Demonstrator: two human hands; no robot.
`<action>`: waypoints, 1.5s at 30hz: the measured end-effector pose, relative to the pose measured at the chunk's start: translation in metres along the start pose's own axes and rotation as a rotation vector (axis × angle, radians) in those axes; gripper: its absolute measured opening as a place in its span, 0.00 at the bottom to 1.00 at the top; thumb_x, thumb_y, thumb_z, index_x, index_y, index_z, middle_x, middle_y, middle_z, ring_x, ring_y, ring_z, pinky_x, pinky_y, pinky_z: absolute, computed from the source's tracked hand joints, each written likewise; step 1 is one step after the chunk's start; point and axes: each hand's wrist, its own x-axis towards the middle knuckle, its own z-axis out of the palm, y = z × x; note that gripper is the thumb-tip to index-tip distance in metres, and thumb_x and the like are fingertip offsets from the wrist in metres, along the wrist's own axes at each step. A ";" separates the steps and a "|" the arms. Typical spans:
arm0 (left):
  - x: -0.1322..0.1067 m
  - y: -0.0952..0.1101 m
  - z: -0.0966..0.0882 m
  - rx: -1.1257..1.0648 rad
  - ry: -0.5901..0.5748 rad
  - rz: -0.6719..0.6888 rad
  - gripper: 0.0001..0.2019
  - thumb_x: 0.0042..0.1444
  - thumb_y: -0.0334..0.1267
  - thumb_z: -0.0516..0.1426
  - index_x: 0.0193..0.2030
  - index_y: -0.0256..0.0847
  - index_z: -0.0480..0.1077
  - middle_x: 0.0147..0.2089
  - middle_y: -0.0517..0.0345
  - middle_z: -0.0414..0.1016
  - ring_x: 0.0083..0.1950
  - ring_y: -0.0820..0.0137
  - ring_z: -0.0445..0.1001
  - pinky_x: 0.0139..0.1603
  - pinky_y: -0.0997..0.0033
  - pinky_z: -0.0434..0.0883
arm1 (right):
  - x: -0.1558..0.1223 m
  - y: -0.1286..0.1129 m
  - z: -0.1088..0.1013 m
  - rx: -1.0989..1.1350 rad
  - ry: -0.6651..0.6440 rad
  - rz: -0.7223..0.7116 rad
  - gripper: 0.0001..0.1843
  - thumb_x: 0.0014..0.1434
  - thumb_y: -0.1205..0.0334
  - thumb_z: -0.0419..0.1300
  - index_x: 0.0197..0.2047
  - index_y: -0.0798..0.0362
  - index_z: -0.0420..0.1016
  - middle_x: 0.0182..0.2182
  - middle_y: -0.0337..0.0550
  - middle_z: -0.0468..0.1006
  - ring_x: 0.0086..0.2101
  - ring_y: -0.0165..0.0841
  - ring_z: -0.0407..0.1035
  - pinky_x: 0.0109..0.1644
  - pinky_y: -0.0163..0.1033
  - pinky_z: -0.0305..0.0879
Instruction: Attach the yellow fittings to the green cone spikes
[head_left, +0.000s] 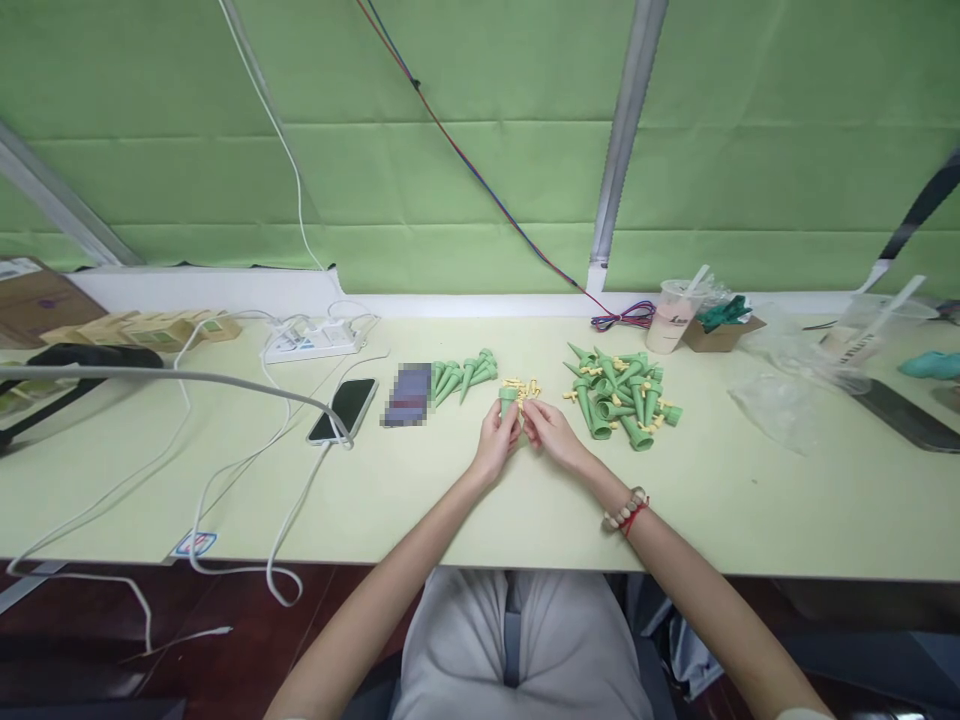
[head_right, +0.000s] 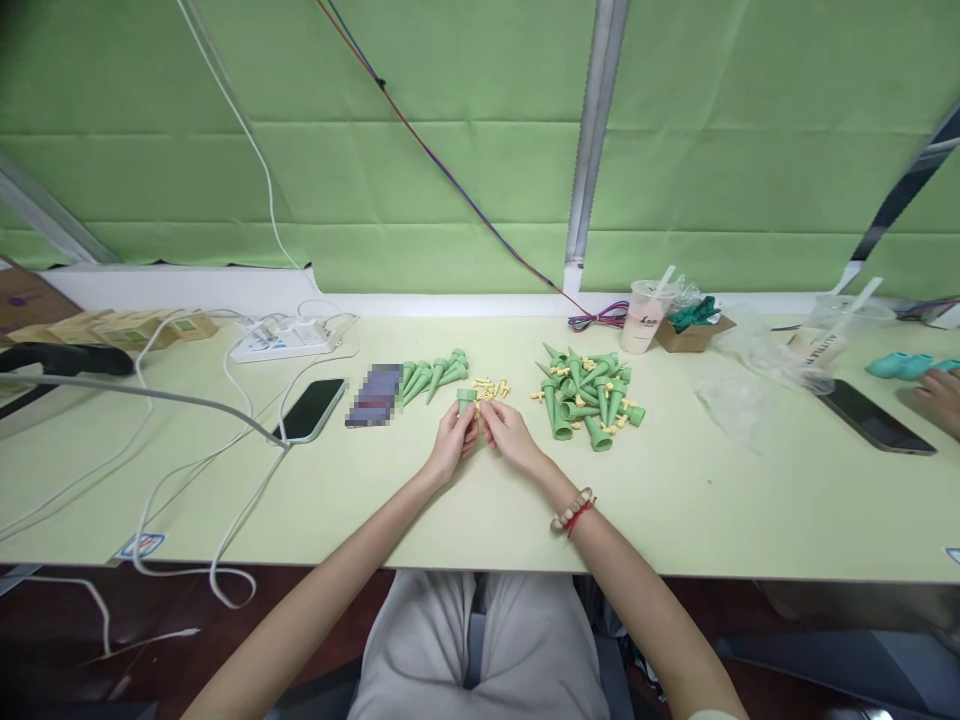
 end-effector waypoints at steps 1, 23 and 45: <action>0.000 0.000 0.000 0.006 -0.001 -0.007 0.21 0.49 0.57 0.59 0.32 0.42 0.57 0.15 0.74 0.50 0.14 0.83 0.44 0.14 0.81 0.43 | 0.000 0.000 0.000 0.013 -0.001 0.008 0.25 0.56 0.37 0.51 0.23 0.50 0.58 0.16 0.30 0.60 0.16 0.25 0.56 0.22 0.34 0.53; 0.004 -0.005 -0.006 0.185 0.065 0.144 0.18 0.56 0.55 0.51 0.31 0.42 0.54 0.18 0.71 0.52 0.19 0.78 0.48 0.20 0.77 0.48 | 0.004 0.002 -0.004 0.016 0.063 0.085 0.20 0.54 0.41 0.56 0.38 0.49 0.63 0.21 0.29 0.67 0.15 0.23 0.59 0.18 0.30 0.52; 0.007 -0.007 -0.016 0.329 0.168 0.172 0.17 0.60 0.51 0.45 0.34 0.41 0.65 0.19 0.67 0.53 0.21 0.74 0.55 0.24 0.76 0.55 | 0.002 -0.003 -0.006 -0.090 0.258 -0.035 0.22 0.55 0.46 0.58 0.47 0.50 0.63 0.17 0.31 0.67 0.17 0.29 0.60 0.22 0.34 0.56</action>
